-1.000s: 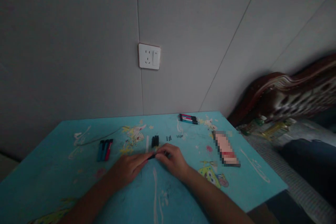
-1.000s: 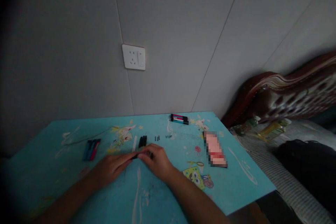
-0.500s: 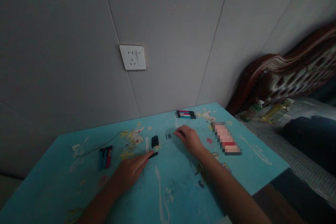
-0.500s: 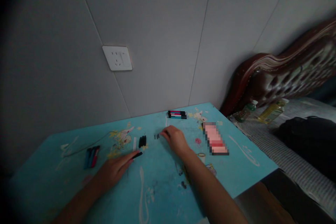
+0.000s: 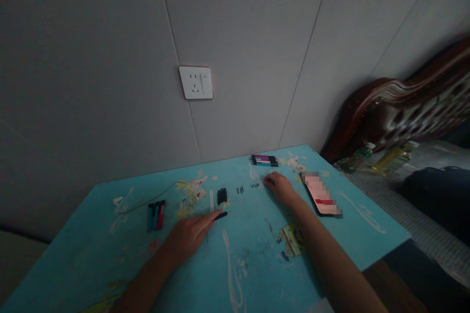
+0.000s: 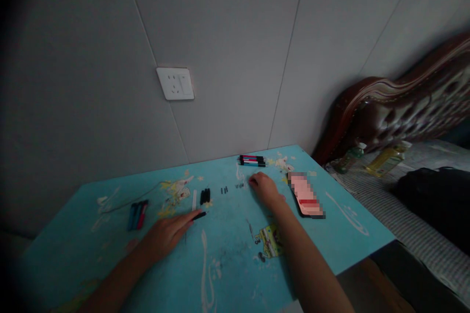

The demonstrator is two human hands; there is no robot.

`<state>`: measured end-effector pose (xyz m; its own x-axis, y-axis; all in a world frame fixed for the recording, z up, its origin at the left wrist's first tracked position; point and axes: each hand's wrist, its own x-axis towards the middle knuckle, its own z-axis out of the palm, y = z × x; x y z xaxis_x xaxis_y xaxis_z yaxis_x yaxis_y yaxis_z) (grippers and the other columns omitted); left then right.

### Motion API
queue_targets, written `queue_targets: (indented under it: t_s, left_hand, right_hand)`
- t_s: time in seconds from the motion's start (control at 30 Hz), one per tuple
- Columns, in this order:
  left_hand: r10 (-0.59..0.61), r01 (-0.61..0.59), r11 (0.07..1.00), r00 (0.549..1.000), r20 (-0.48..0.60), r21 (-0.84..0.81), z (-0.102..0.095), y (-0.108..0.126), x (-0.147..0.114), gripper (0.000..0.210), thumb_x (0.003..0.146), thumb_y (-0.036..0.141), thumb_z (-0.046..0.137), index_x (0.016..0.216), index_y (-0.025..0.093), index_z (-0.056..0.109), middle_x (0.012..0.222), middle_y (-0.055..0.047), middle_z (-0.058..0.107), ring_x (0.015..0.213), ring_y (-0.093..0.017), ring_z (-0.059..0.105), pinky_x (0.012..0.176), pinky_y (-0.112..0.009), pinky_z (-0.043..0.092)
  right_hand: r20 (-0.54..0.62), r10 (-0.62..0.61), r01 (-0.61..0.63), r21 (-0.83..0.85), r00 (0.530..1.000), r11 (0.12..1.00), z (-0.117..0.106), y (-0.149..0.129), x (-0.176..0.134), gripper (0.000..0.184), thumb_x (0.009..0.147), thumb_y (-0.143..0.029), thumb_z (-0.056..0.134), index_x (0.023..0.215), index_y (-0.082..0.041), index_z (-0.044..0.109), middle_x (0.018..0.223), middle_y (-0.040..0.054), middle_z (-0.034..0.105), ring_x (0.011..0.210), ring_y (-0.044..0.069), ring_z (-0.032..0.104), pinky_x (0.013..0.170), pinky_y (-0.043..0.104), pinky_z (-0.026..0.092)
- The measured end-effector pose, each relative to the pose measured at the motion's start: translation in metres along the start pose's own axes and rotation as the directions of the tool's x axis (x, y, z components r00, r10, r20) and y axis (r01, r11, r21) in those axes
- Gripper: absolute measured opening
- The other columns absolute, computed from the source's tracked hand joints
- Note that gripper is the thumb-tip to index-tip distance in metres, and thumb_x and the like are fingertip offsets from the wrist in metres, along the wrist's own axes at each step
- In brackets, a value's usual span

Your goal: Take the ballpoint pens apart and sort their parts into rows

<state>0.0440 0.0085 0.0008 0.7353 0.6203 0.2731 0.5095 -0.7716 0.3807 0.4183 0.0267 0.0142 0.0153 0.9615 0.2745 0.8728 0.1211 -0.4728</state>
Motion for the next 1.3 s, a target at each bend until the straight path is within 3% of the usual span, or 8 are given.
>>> queue_targets:
  t_s: [0.27,0.57,0.73,0.87,0.97,1.07,1.13,1.3]
  left_hand:
    - [0.001,-0.001,1.0,1.0,0.01,-0.015,-0.001,0.002,0.001,0.046,0.101,0.025,0.041,0.146,0.035,0.038,0.133,0.001,0.062,0.113,-0.016,0.065,0.099,-0.034,0.053]
    - [-0.028,0.029,1.0,0.999,0.034,-0.002,0.0,0.003,0.001,0.046,0.102,0.027,0.04,0.147,0.036,0.037,0.135,0.001,0.06,0.115,-0.016,0.064,0.1,-0.036,0.052]
    - [-0.033,0.033,0.999,0.999,0.021,0.011,0.001,0.001,0.0,0.046,0.101,0.026,0.041,0.146,0.036,0.037,0.134,0.002,0.061,0.114,-0.016,0.064,0.1,-0.035,0.052]
    - [0.0,0.0,1.0,1.0,0.007,0.013,0.001,0.002,0.0,0.046,0.1,0.026,0.043,0.145,0.035,0.04,0.132,0.002,0.063,0.111,-0.016,0.066,0.098,-0.032,0.053]
    - [0.048,-0.048,0.997,0.999,-0.008,0.058,0.001,0.003,0.001,0.044,0.1,0.025,0.044,0.143,0.033,0.044,0.124,0.0,0.068,0.1,-0.015,0.07,0.093,-0.03,0.056]
    - [0.116,-0.103,0.983,0.99,-0.082,0.154,0.001,0.002,0.0,0.039,0.1,0.025,0.044,0.138,0.03,0.052,0.108,-0.003,0.073,0.085,-0.015,0.072,0.083,-0.028,0.058]
    - [0.145,-0.117,0.965,0.984,-0.107,0.236,0.0,-0.002,-0.003,0.034,0.1,0.024,0.045,0.131,0.026,0.058,0.096,-0.004,0.073,0.078,-0.015,0.07,0.076,-0.027,0.058]
    - [0.187,-0.163,0.909,0.982,-0.027,0.384,-0.008,-0.012,-0.013,0.03,0.099,0.022,0.048,0.126,0.024,0.061,0.093,-0.004,0.069,0.081,-0.016,0.067,0.075,-0.029,0.055]
  right_hand:
    - [0.036,0.002,-0.006,0.091,0.999,0.996,-0.001,-0.003,-0.001,0.029,0.085,-0.018,0.065,0.114,-0.019,0.067,0.098,0.007,0.072,0.086,0.019,0.066,0.081,0.029,0.048]
    - [0.057,-0.03,0.019,0.175,0.998,0.984,0.009,-0.011,0.001,0.031,0.085,-0.016,0.063,0.116,-0.019,0.066,0.101,0.0068,0.073,0.091,0.019,0.066,0.085,0.031,0.048]
    - [0.081,-0.055,0.037,0.207,0.995,0.978,0.002,-0.008,0.001,0.038,0.083,-0.017,0.066,0.121,-0.022,0.064,0.104,0.0048,0.072,0.091,0.018,0.066,0.085,0.03,0.048]
    - [-0.023,-0.049,0.052,0.177,0.999,0.983,-0.008,-0.023,-0.002,0.033,0.086,-0.021,0.064,0.119,-0.021,0.065,0.107,0.007,0.071,0.096,0.021,0.064,0.089,0.034,0.046]
    - [-0.13,-0.142,0.161,0.156,0.981,0.975,-0.003,-0.06,-0.014,0.023,0.093,-0.026,0.055,0.11,-0.019,0.068,0.102,0.0084,0.071,0.094,0.021,0.062,0.09,0.036,0.045]
    - [0.022,-0.361,0.349,0.199,0.932,0.916,0.013,-0.104,-0.033,0.023,0.097,-0.033,0.051,0.107,-0.021,0.069,0.097,0.0064,0.071,0.095,0.02,0.062,0.09,0.034,0.044]
    - [0.128,-0.425,0.398,0.195,0.896,0.897,0.025,-0.126,-0.044,0.028,0.099,-0.034,0.047,0.093,-0.02,0.07,0.087,0.0051,0.071,0.086,0.018,0.063,0.086,0.032,0.044]
    - [0.301,-0.386,0.284,0.332,0.872,0.899,0.042,-0.137,-0.055,0.041,0.104,-0.034,0.035,0.086,-0.02,0.069,0.074,-0.0002,0.069,0.067,0.013,0.062,0.067,0.023,0.045]
